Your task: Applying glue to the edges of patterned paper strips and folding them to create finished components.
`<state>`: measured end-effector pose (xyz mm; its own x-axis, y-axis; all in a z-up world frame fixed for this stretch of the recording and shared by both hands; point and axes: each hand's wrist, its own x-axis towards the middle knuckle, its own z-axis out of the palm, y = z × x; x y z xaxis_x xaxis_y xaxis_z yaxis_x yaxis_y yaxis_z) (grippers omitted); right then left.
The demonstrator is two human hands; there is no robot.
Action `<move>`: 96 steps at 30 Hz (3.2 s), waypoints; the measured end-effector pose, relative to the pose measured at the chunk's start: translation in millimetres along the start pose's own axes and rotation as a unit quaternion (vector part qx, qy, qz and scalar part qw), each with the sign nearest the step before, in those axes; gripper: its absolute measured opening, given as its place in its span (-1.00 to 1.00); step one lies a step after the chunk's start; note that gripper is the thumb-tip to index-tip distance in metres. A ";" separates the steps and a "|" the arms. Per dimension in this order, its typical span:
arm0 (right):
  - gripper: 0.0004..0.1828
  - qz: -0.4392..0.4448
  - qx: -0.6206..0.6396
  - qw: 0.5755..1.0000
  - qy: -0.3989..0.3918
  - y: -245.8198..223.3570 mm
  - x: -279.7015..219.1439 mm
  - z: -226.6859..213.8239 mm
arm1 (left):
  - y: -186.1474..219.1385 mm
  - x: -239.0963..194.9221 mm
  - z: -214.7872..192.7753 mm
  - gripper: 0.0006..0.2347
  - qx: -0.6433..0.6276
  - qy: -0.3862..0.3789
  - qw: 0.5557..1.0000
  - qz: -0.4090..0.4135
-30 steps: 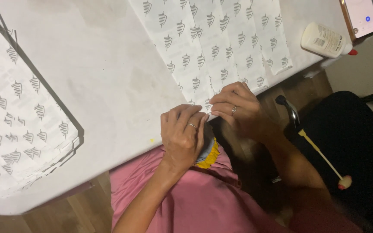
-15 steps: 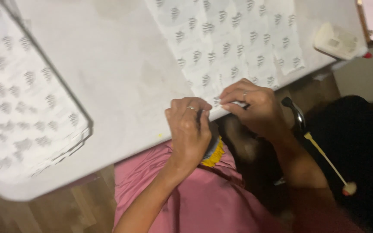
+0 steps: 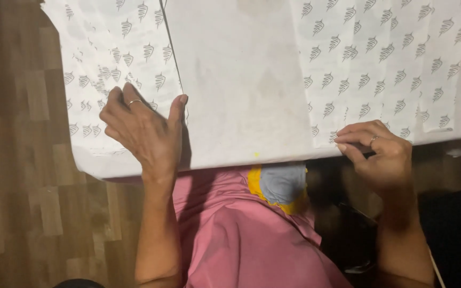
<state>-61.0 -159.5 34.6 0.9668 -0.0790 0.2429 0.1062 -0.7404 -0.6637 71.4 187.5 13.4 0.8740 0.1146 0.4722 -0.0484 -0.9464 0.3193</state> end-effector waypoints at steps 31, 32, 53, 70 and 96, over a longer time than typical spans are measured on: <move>-0.84 0.022 0.081 0.996 0.005 -40.9 32.1 20.7 | 74.3 -44.0 12.5 -0.82 -0.558 -0.156 0.777 -0.245; -0.84 0.022 0.080 0.996 0.005 -38.0 33.7 30.5 | 81.6 -51.7 15.1 -0.82 -0.558 -0.157 0.777 -0.245; -0.65 0.081 0.291 0.953 -0.028 -22.0 64.1 51.3 | 89.4 -48.5 -6.1 -0.92 -0.420 -0.120 0.899 -0.037; -0.64 0.072 0.154 0.985 -0.003 -11.0 42.3 37.9 | 95.8 -54.0 -5.6 -0.62 -0.499 -0.192 0.844 -0.039; -0.78 -0.115 -0.112 0.987 -0.031 11.7 -0.2 7.7 | 115.3 -86.4 17.5 -0.89 -0.340 -0.097 0.876 0.327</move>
<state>-58.1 -163.1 21.3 0.9361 0.1439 0.3211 0.2774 -0.8632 -0.4218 -1.3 63.2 -5.0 0.6140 -0.5007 0.6101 -0.7893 -0.3841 0.4790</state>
